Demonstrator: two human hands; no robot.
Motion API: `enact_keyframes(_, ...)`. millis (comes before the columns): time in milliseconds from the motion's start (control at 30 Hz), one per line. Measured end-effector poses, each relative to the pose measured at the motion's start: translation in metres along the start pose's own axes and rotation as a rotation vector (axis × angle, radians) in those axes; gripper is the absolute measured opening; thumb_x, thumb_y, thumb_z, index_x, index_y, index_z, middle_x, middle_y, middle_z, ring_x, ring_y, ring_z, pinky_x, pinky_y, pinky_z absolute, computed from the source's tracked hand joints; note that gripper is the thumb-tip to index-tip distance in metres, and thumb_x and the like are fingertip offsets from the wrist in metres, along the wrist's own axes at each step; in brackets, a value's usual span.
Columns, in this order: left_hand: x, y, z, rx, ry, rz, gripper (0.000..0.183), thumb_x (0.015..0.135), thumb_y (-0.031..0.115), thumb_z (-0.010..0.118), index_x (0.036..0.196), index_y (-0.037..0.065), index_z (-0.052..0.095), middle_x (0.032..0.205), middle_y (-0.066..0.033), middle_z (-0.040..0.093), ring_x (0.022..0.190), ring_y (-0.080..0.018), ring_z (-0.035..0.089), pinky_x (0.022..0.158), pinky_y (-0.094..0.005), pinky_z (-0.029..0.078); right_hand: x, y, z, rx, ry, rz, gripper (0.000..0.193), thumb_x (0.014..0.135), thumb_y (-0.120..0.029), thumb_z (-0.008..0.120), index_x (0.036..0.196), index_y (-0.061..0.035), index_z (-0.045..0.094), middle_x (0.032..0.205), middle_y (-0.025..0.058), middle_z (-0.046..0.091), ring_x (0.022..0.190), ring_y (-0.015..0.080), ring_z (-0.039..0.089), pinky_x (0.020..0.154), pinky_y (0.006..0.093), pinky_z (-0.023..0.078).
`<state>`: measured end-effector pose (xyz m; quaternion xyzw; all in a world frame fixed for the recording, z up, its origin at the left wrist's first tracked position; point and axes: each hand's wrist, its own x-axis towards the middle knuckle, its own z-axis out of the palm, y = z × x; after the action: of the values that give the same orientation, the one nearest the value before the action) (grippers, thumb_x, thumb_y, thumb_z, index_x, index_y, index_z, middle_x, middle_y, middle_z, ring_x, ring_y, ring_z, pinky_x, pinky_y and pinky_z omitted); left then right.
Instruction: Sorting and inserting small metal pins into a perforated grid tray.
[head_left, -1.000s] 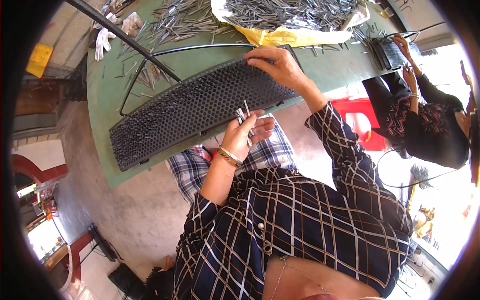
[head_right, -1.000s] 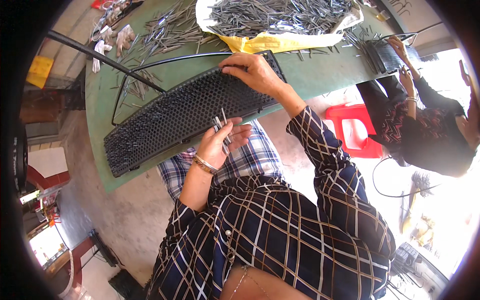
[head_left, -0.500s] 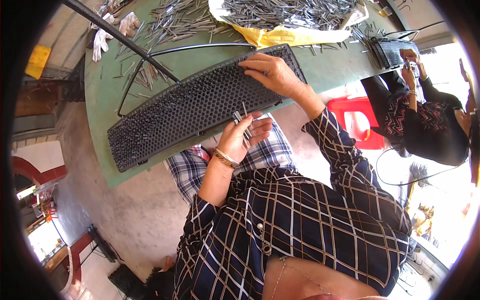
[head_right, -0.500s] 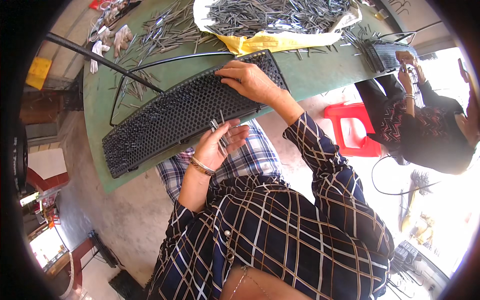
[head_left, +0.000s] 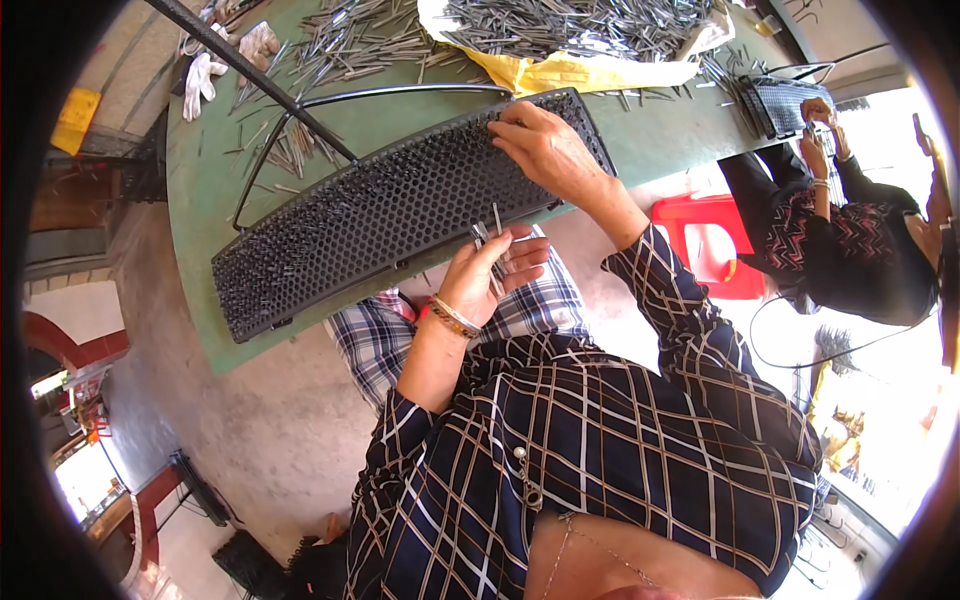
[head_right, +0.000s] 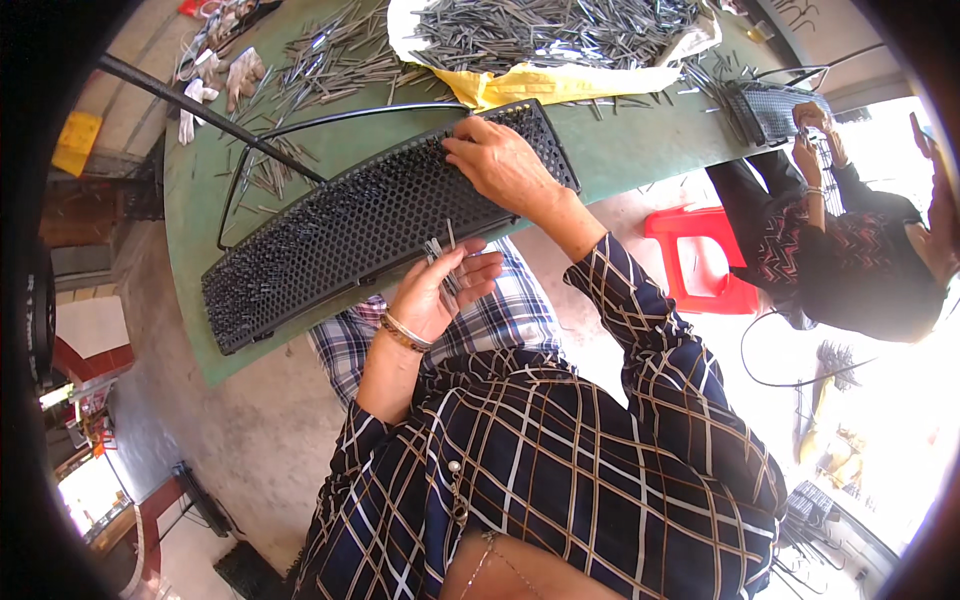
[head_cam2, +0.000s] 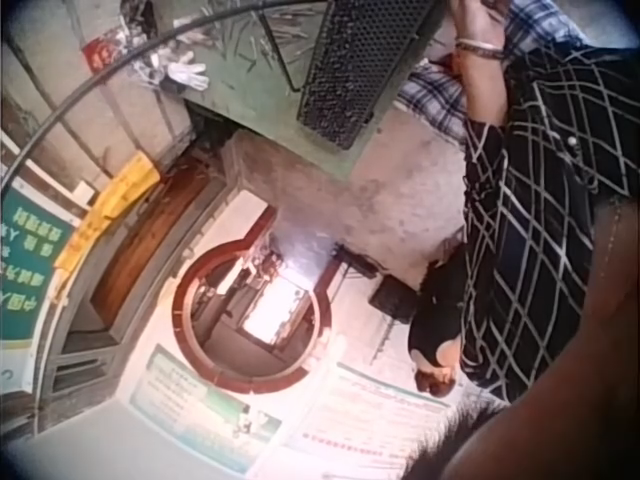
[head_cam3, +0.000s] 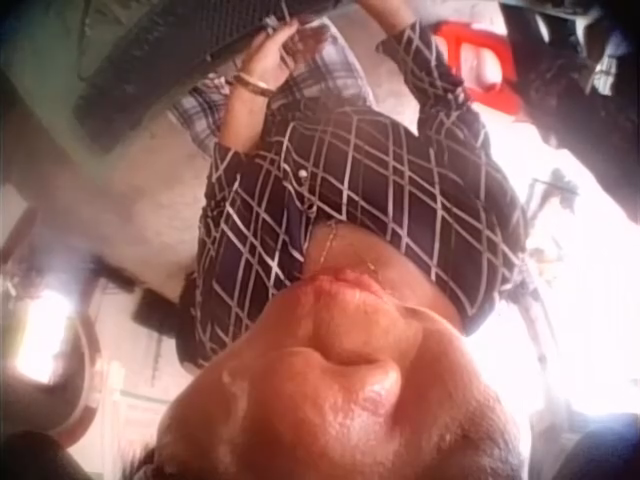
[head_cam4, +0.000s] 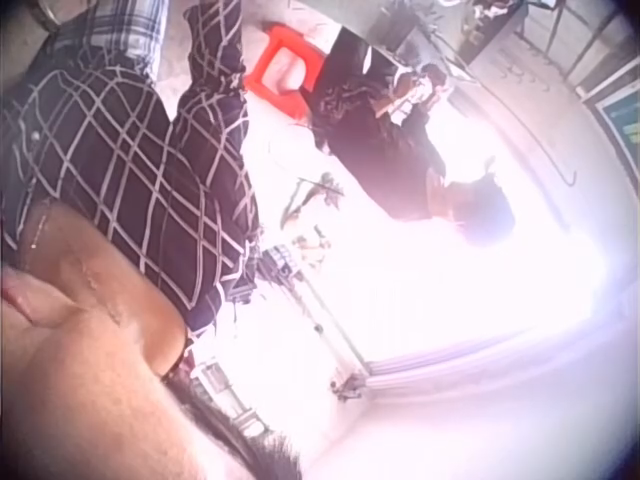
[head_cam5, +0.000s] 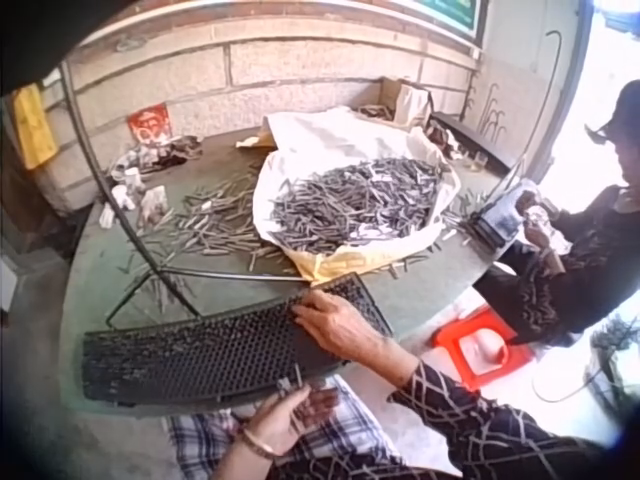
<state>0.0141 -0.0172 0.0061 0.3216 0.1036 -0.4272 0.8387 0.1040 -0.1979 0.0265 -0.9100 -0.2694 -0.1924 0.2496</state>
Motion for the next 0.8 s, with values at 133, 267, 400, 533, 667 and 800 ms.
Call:
enact_keyframes(133,-0.001,0.003,0.004,0.020,0.009,0.022,0.032,0.096,0.020,0.043,0.116,-0.002,0.050,0.109,-0.0198,0.060,0.099,-0.0253,0.061,0.084,-0.0340,0.052,-0.005,-0.017,-0.015,0.136,0.041,0.127,0.021,0.082,-0.014,0.064,0.099,-0.0017,0.066,0.091,0.0104,0.060,0.076,0.0237,0.061,0.067,0.0316,0.049)
enact_keyframes(267,-0.003,0.009,0.010,0.062,-0.034,0.113,0.031,0.096,0.022,0.044,0.115,-0.002,0.049,0.108,-0.0185,0.060,0.098,-0.0244,0.061,0.083,-0.0347,0.052,-0.019,-0.034,-0.024,0.614,-0.291,0.460,0.024,0.084,-0.018,0.065,0.100,-0.0005,0.066,0.086,0.0075,0.066,0.076,0.0108,0.060,0.066,0.0261,0.049)
enact_keyframes(400,-0.002,0.007,0.014,0.109,-0.033,0.100,0.031,0.095,0.022,0.045,0.116,-0.001,0.048,0.110,-0.0192,0.059,0.100,-0.0249,0.061,0.084,-0.0355,0.052,-0.025,-0.040,-0.029,0.885,-0.290,0.577,0.022,0.084,-0.014,0.066,0.100,0.0014,0.065,0.088,0.0072,0.067,0.079,0.0083,0.059,0.070,0.0231,0.049)
enact_keyframes(533,0.005,0.003,0.013,0.056,-0.030,0.046,0.030,0.094,0.018,0.046,0.116,-0.003,0.048,0.109,-0.0203,0.059,0.100,-0.0255,0.060,0.084,-0.0358,0.052,-0.017,-0.032,-0.039,0.763,0.026,0.638,0.021,0.083,-0.011,0.066,0.101,-0.0015,0.066,0.085,0.0040,0.067,0.071,0.0046,0.056,0.062,0.0211,0.046)
enact_keyframes(667,0.014,0.006,0.020,-0.080,-0.030,-0.018,0.031,0.085,0.002,0.042,0.115,-0.007,0.047,0.108,-0.0217,0.058,0.098,-0.0276,0.060,0.085,-0.0374,0.051,-0.007,-0.007,-0.025,0.463,0.256,0.540,0.021,0.080,-0.009,0.067,0.100,-0.0040,0.066,0.079,0.0023,0.066,0.062,0.0033,0.052,0.056,0.0202,0.043)
enact_keyframes(800,0.023,0.000,0.008,-0.176,0.013,-0.124,0.035,0.076,-0.005,0.040,0.109,-0.007,0.049,0.101,-0.0191,0.059,0.091,-0.0275,0.060,0.084,-0.0387,0.050,-0.008,0.007,-0.005,0.344,0.303,0.414,0.018,0.080,-0.009,0.067,0.097,-0.0029,0.066,0.076,0.0035,0.065,0.060,0.0062,0.054,0.056,0.0216,0.045)
